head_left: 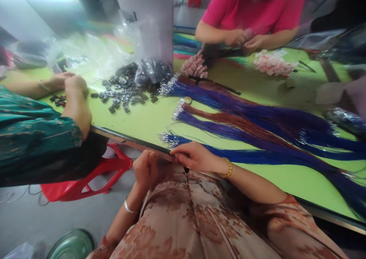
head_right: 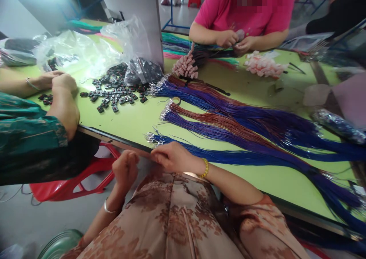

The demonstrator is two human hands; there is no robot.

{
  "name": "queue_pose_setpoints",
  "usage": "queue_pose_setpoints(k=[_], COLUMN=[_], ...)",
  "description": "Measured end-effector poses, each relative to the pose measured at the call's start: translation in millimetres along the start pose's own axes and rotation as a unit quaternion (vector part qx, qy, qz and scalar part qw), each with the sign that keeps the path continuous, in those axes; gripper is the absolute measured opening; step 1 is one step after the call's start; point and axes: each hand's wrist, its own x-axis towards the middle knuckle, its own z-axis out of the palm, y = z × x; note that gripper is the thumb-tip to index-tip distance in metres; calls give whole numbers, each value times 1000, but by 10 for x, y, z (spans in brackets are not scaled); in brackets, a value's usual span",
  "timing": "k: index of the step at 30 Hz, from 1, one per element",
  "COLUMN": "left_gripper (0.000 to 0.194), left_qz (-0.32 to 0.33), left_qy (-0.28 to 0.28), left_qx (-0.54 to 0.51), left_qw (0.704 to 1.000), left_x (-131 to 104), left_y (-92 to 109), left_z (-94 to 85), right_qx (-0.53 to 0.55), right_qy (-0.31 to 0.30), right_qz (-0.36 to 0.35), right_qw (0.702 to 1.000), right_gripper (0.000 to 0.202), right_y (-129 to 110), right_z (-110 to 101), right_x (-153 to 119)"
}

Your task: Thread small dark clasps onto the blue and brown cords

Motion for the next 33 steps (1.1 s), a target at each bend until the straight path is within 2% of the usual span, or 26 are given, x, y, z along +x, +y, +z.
queue_pose_setpoints(k=[3,4,6,8,12,16,21,24,26,28,30,33], left_gripper=[40,41,42,45,22,26,32,37,30,28,27,29], left_qz=[-101,-132,-214,-272,-308,-303,-329,-309,-287,-200,-127,-90], left_qy=[32,37,14,-9,-44,-109,-128,-97,-30,47,84,54], left_qx=[52,70,126,189,267,282,361,349,322,277,243,215], left_qw=[993,988,969,944,912,904,863,879,902,939,958,971], left_x=[2,0,-13,-37,-101,-115,-57,20,138,344,648,1210], left_y=[-269,-384,-632,-876,-1254,-1463,-1564,-1504,-1402,-1279,-1183,-1162], left_z=[-216,-285,-397,-465,-500,-507,-573,-646,-676,-657,-571,-344], right_qx=[-48,-89,-184,-256,-322,-323,-199,-119,-87,-51,7,73], right_qy=[121,140,120,69,17,19,89,104,112,119,115,118], right_qz=[67,78,92,110,136,122,77,83,98,106,112,117], right_qw=[989,983,971,958,937,938,973,984,985,986,987,983], right_gripper=[23,22,17,11,11,13,11,14,16,18,19,21], right_y=[155,222,354,459,552,575,643,687,686,655,610,567], right_z=[-289,-379,-502,-528,-421,-381,-445,-474,-486,-493,-495,-478], right_x=[94,127,184,227,261,220,141,116,104,89,73,54])
